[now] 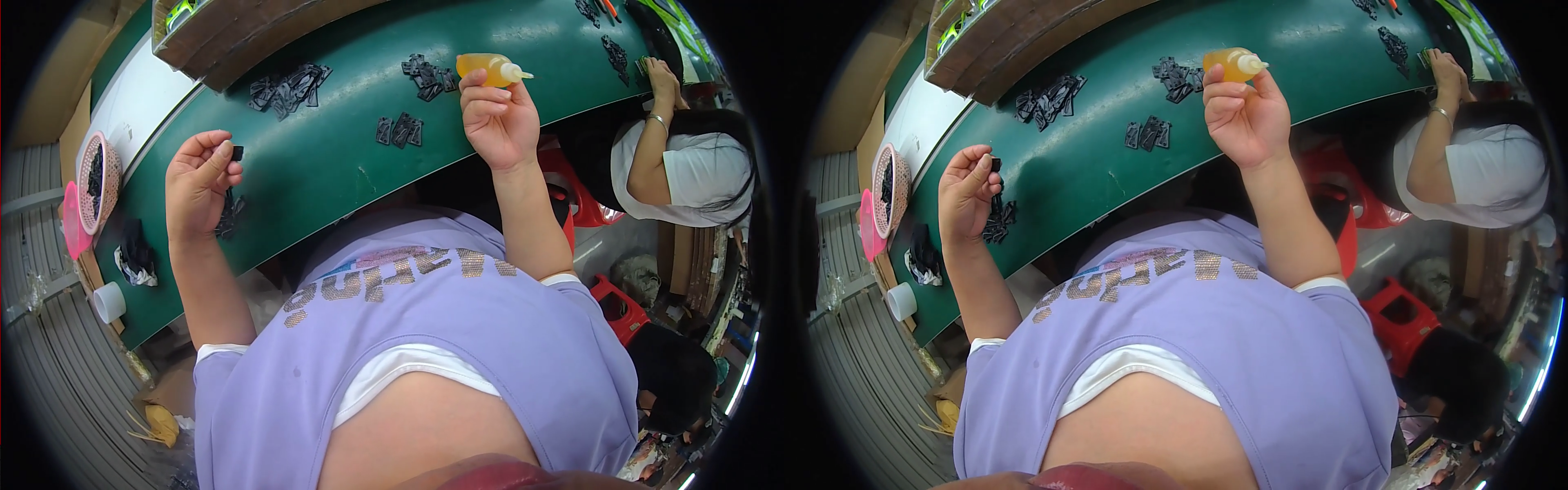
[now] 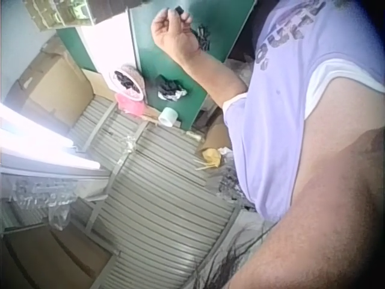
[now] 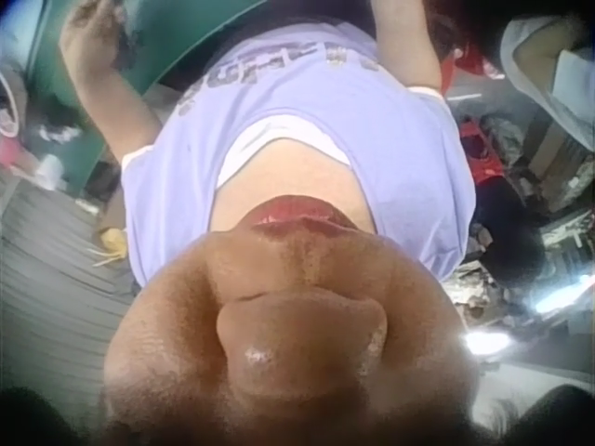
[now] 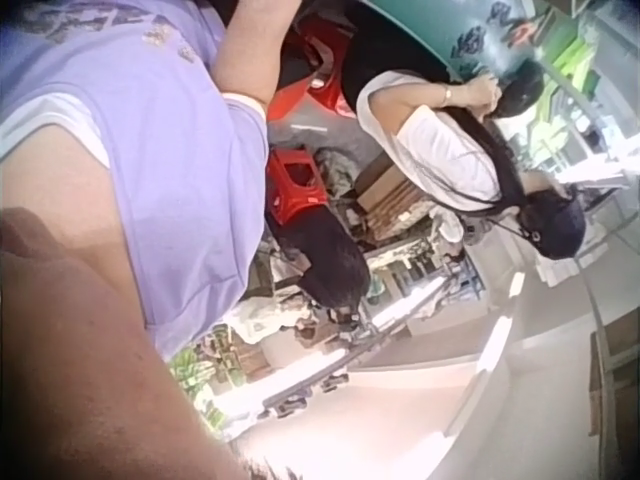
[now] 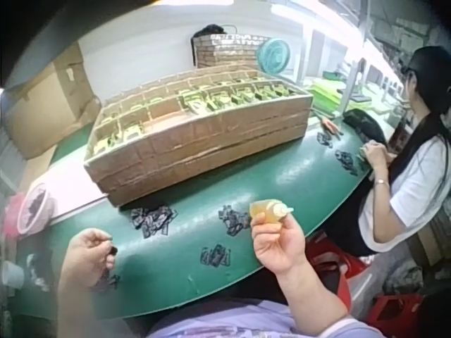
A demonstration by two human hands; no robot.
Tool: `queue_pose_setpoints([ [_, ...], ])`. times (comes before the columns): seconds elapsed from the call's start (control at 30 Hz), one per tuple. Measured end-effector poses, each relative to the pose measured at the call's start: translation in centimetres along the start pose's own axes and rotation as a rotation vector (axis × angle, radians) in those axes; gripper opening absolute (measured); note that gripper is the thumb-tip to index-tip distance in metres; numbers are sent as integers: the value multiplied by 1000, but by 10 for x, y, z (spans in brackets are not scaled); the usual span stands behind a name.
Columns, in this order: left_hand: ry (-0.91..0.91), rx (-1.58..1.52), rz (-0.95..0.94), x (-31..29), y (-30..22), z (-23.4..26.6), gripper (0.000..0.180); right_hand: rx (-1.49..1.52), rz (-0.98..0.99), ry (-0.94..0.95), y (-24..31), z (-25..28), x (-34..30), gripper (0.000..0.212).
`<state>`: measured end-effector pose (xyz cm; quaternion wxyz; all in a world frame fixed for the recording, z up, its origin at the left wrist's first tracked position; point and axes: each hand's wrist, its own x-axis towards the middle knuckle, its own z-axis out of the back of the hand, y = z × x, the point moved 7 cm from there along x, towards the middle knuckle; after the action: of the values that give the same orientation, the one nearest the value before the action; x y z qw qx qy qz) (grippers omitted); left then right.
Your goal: The person applies liquid adhesive from a dispenser bottle onto black plastic parts, wipes them with a cloth, and fits the parts onto a toy car body by hand.
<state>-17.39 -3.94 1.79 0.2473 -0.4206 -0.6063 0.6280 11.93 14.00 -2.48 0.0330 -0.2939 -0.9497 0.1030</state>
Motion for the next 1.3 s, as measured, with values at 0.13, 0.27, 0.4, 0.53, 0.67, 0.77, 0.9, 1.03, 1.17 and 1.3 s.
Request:
queue_pose_setpoints([
  [0.13,160,-194,71,2,10,-24,11,-23,-58,55,-6,-6,-7,47],
  [0.27,309,-334,126,5,22,-55,14,-99,-138,181,-12,-14,-12,52],
  [0.4,286,-339,207,5,27,-83,16,-135,-185,223,-16,-18,-17,52],
  [0.53,413,-314,236,5,30,-103,15,-214,-108,142,-10,-16,-21,51],
  [0.67,425,-302,224,6,35,-112,16,-247,34,-37,3,-13,-23,45],
  [0.77,423,-294,257,7,41,-116,17,-169,173,-110,17,-13,-26,38],
  [0.9,413,-306,276,9,48,-114,16,-241,352,-160,25,-21,-26,38],
  [1.03,404,-298,281,11,52,-112,14,-317,295,2,26,-27,-23,40],
  [1.17,405,-326,283,11,56,-111,13,-315,274,-34,20,-32,-19,46],
  [1.3,402,-333,262,12,54,-112,11,-167,217,32,16,-37,-17,49],
])
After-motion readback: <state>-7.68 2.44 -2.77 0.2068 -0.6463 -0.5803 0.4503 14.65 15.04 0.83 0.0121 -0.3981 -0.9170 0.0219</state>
